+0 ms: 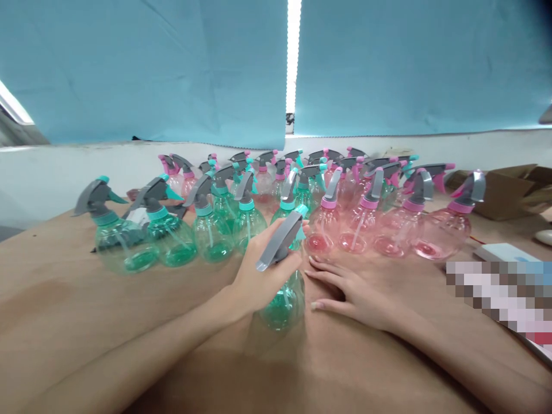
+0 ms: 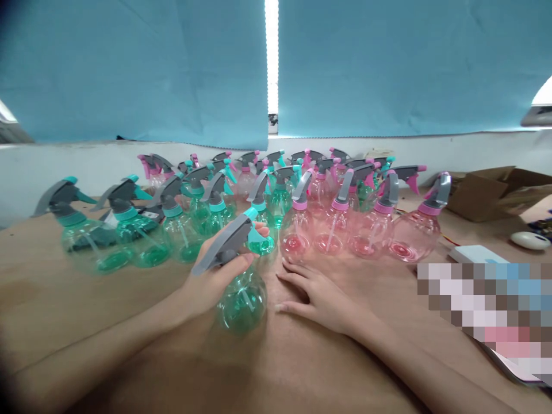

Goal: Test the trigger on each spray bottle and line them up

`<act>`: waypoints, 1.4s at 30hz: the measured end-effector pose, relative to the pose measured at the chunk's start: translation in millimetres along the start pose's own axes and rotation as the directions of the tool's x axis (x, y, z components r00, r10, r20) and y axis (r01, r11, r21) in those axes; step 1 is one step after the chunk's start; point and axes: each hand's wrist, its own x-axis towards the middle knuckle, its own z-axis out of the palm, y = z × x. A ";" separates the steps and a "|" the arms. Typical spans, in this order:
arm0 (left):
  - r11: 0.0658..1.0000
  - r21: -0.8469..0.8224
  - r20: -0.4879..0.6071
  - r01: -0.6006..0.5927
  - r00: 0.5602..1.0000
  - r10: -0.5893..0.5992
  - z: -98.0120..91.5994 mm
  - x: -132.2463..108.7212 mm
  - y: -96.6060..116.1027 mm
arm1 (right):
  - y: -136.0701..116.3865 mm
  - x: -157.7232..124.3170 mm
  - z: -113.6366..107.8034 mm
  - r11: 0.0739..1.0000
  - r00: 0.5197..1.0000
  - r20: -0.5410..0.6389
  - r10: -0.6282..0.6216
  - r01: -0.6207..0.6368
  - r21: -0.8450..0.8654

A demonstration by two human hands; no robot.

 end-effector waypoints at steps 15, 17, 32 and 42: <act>1.000 0.018 0.013 0.003 1.000 -0.003 -1.2 0.2 -0.1 | 0.4 -0.3 0.4 1.000 1.000 -0.015 -0.003 0.004 0.015; 1.000 0.015 0.014 -0.004 1.000 0.003 -1.1 0.1 -0.5 | 0.3 -0.5 0.5 1.000 1.000 -0.018 -0.003 0.004 0.020; 0.999 0.036 0.007 -0.004 1.000 0.004 -0.6 0.9 0.8 | -1.7 -0.2 -0.5 1.000 1.000 -0.011 0.014 -0.014 -0.001; 0.999 0.024 0.001 0.042 0.999 -0.042 -1.0 0.3 4.4 | -1.2 1.2 -0.7 1.000 1.000 0.005 0.014 -0.014 0.010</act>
